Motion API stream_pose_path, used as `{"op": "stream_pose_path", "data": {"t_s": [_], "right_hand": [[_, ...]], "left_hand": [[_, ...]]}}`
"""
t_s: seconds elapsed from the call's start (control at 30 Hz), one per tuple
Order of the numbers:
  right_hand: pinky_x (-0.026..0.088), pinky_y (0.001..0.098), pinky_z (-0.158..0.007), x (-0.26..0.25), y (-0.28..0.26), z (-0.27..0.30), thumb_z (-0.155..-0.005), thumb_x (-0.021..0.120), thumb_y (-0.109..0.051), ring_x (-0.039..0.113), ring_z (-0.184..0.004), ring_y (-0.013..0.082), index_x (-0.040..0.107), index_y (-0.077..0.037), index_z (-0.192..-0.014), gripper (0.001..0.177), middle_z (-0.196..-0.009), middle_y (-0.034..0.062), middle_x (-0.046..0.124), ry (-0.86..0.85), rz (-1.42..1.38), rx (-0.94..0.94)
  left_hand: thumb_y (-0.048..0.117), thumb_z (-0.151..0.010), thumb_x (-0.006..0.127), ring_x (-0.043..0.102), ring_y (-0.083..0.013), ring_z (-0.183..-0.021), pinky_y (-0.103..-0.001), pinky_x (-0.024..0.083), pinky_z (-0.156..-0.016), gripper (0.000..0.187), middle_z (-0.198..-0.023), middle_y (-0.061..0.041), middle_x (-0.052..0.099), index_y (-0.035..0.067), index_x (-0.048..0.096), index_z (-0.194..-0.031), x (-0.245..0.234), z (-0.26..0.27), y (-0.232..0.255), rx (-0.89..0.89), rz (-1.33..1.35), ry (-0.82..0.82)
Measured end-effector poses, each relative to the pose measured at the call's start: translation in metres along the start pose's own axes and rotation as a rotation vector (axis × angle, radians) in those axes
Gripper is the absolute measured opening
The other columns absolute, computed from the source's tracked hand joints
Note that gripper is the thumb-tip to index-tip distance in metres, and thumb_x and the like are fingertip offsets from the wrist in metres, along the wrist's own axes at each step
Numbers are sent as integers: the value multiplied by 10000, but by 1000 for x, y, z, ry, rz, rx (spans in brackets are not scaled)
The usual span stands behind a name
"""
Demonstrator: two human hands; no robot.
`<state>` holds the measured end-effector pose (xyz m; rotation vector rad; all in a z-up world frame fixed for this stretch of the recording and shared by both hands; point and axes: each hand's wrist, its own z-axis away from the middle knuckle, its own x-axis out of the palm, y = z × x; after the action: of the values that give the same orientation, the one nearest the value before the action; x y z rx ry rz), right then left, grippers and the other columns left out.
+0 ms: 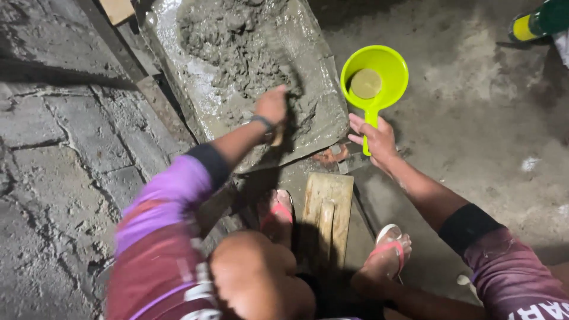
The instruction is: Mixing cement mortar on a board using a trowel and adding water from a scoop to reach the desired consistency.
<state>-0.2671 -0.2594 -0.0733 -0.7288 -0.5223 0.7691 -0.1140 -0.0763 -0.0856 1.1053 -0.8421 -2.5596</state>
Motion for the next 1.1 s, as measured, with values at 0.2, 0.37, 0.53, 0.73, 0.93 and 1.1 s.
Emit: {"op": "stream_pose_path", "data": {"t_s": [0.2,0.37,0.53,0.73,0.93,1.1], "right_hand": [[450,565,-870,-6,-2,-6,-766,526,-15,473,-1141,384,432,65,-1138,392,-1225,231,496,-71,35,-12],[498,538,-817,-15,39,-31,-741,594,-9,555,-1055,344,429,34,-1142,436,-1178,223,542,-44,-119,30],[469,531,-841,-13,29,-21,-746,667,-64,555,-1085,317,459,35,-1166,479,-1155,220,573,19,-138,-5],[420,565,-871,-11,28,-19,-777,579,-40,454,-1155,392,412,105,-1187,465,-1198,278,504,3,-77,13],[486,471,-904,-8,13,-16,-817,524,-138,492,-1202,335,347,44,-1281,529,-1260,193,514,-25,61,87],[481,466,-909,-10,17,-17,-735,639,-239,498,-1196,312,336,28,-1313,705,-1248,191,526,-43,-24,92]], "left_hand": [[356,-946,335,533,-434,-1016,-531,434,-867,413,-993,-268,592,17,559,-1021,-33,33,-71,-3,-186,-23],[400,-895,402,638,-337,-896,-452,509,-766,361,-862,-161,664,108,611,-937,-32,84,-45,173,-678,-301],[347,-895,354,686,-282,-819,-422,541,-703,319,-834,-104,694,155,599,-965,-34,62,-25,258,-986,-401],[447,-924,302,672,-330,-926,-476,523,-785,433,-919,-167,707,121,563,-1041,-73,41,-39,7,-903,-369],[366,-959,365,591,-374,-980,-478,473,-819,435,-1079,-251,613,33,583,-1136,-134,39,-5,-220,-481,-351],[512,-981,358,599,-427,-853,-459,421,-696,551,-903,-249,666,34,627,-933,-169,32,-45,-240,-574,-146]]}}
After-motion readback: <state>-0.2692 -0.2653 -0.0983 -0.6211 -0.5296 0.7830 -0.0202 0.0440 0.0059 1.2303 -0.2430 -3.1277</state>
